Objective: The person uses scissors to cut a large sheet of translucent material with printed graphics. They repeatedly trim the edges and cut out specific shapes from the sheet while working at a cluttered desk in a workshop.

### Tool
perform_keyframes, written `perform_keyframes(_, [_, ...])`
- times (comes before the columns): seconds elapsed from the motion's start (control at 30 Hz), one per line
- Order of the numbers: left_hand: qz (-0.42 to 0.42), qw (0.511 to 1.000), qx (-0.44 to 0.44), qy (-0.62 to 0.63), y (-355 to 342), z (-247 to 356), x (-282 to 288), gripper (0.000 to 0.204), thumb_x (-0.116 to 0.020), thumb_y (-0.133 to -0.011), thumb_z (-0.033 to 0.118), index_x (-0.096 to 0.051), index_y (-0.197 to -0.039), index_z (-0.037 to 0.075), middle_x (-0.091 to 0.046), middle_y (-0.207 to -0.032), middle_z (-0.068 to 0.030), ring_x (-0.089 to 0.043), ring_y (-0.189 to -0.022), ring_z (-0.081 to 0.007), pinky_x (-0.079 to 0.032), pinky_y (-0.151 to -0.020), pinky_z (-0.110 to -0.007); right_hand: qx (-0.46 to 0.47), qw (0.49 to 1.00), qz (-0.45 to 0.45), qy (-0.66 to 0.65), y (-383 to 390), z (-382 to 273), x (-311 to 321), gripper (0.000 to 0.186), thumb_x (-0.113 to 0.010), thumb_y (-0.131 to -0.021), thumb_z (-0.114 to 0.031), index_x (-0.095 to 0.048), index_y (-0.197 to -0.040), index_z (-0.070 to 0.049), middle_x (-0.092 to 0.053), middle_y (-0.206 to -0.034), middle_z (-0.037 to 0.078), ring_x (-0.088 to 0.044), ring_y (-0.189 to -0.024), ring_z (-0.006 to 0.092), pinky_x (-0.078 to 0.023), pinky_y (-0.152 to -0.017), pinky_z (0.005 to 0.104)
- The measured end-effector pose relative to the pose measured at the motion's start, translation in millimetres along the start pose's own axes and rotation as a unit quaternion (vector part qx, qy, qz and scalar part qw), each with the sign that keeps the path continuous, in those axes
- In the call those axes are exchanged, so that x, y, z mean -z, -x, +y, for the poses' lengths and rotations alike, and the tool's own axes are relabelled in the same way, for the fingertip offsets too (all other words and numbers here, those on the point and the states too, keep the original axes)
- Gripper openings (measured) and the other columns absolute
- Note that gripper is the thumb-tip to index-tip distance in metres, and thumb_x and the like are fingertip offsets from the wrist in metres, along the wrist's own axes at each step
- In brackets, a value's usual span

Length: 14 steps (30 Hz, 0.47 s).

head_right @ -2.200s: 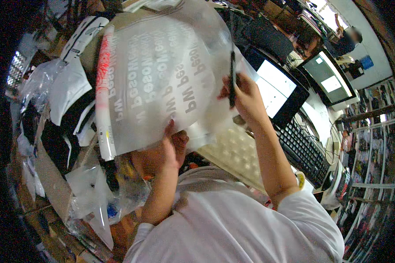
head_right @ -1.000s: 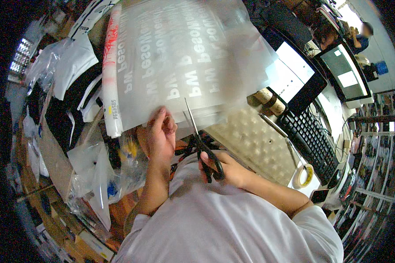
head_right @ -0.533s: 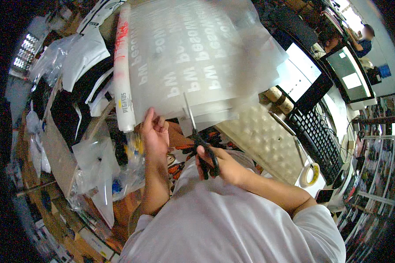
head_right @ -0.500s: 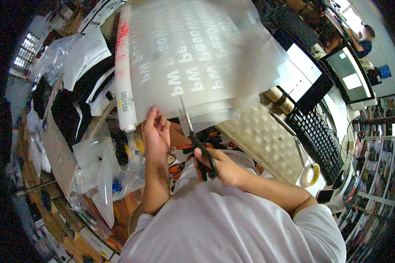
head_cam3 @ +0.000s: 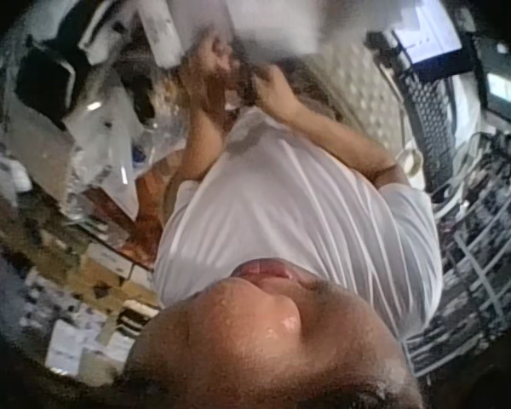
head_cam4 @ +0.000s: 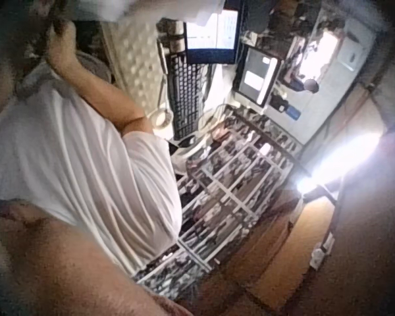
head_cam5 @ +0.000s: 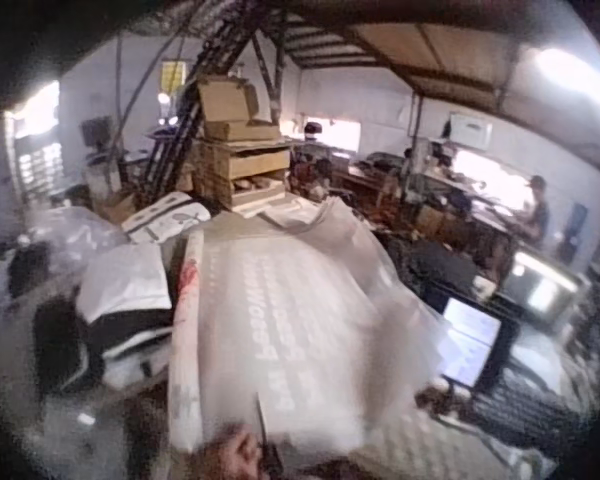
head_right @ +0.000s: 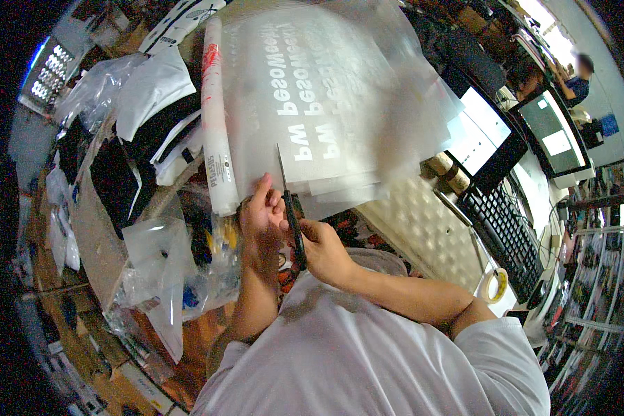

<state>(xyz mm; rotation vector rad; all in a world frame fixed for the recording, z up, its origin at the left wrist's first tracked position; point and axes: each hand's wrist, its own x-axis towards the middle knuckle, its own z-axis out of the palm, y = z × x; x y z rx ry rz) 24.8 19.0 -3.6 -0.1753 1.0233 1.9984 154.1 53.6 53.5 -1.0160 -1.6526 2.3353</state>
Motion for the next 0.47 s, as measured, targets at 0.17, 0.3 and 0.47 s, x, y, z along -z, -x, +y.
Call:
perform_keyframes(0.17, [0.083,0.995,0.014,0.048,9.9,5.8,-18.5,0.013,-0.057,-0.084,0.013,-0.053,-0.073,0.008,-0.048,-0.065,0.0029,-0.043,-0.054,-0.0078,-0.034,-0.048,-0.020,0.044,0.998,0.048,0.004,-56.7,-24.5,-0.1,0.045,-0.052,-0.085,-0.045,-0.055,-0.074,-0.002,-0.047,-0.055,0.001,-0.044,-0.048,0.0093,-0.035,-0.045,0.0229])
perform_keyframes(0.3, [0.069,0.996,-0.003,0.058,14.5,10.5,-17.8,0.010,-0.059,-0.082,0.017,-0.057,-0.084,0.007,-0.056,-0.073,0.0002,-0.054,-0.064,-0.0107,-0.042,-0.053,-0.023,0.042,0.994,0.056,0.088,-102.9,-74.6,5.4,0.047,-0.055,-0.082,-0.048,-0.052,-0.063,-0.005,-0.044,-0.051,0.000,-0.039,-0.043,0.0086,-0.028,-0.040,0.0250])
perform_keyframes(0.47, [0.032,0.997,-0.058,0.032,17.7,17.2,-31.1,0.050,-0.066,-0.076,0.022,-0.045,-0.119,0.009,-0.056,-0.090,0.0016,-0.053,-0.071,-0.0096,-0.042,-0.057,-0.023,0.014,0.981,0.092,0.173,-184.4,-121.1,20.1,0.052,-0.057,-0.078,-0.053,-0.050,-0.056,-0.007,-0.043,-0.048,0.001,-0.038,-0.040,0.0103,-0.026,-0.037,0.0270])
